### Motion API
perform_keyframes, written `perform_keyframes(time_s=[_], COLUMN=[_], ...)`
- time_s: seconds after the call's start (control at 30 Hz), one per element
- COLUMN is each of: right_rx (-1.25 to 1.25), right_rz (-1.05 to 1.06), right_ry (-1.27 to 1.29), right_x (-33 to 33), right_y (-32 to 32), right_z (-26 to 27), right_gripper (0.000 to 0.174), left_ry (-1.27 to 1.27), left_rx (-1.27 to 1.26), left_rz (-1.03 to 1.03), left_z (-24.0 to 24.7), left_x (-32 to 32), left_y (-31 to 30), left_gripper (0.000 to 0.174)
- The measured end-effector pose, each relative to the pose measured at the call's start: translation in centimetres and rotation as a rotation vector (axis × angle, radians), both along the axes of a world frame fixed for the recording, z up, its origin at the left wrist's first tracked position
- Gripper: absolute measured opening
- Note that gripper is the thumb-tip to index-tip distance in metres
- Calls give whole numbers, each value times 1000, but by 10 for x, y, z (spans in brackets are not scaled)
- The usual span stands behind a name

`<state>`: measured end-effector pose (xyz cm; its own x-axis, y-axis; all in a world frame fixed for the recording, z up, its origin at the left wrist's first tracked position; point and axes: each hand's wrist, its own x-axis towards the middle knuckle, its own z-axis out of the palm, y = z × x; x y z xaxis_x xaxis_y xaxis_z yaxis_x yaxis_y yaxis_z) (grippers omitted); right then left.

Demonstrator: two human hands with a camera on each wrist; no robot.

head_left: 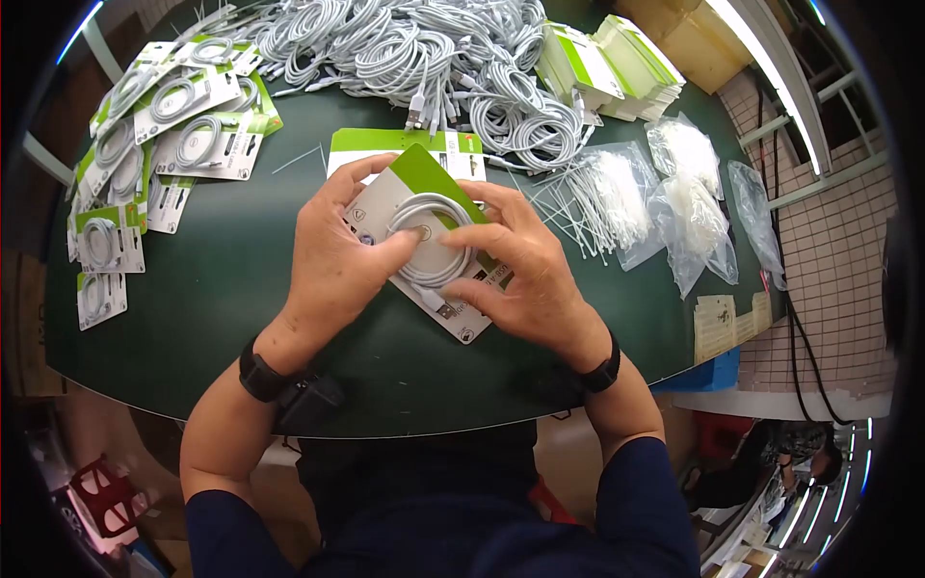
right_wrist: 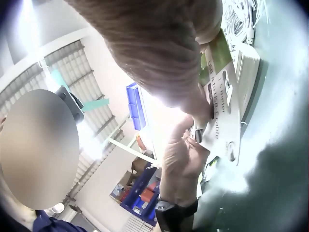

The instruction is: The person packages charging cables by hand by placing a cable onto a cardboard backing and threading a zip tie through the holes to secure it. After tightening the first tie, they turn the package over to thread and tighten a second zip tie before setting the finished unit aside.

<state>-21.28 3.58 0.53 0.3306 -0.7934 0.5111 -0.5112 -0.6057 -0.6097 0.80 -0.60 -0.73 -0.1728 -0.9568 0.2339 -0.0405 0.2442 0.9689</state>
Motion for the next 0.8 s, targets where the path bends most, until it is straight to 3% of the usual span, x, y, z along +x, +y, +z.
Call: perform_keyframes(time_s=[0.2,0.3,0.47,0.57,0.8], right_rx=[-4,23,30,13,-163], right_rz=[49,167,185,119,183], right_ry=[138,342,369,581,542], right_x=[-3,-4,-1,5,3], right_y=[4,5,11,17,9], right_z=[2,11,6,11,-6], right_gripper=[42,42,40,37,33], left_ry=[-33,-80,-228,-284,-249], left_rx=[140,176,240,215,220], left_rz=[-114,-183,-320,-328,-315], left_z=[-5,-6,-3,-7,-11], left_x=[13,16,23,21,24], left_y=[-10,-11,-17,-16,-19], left_gripper=[60,58,61,59,55])
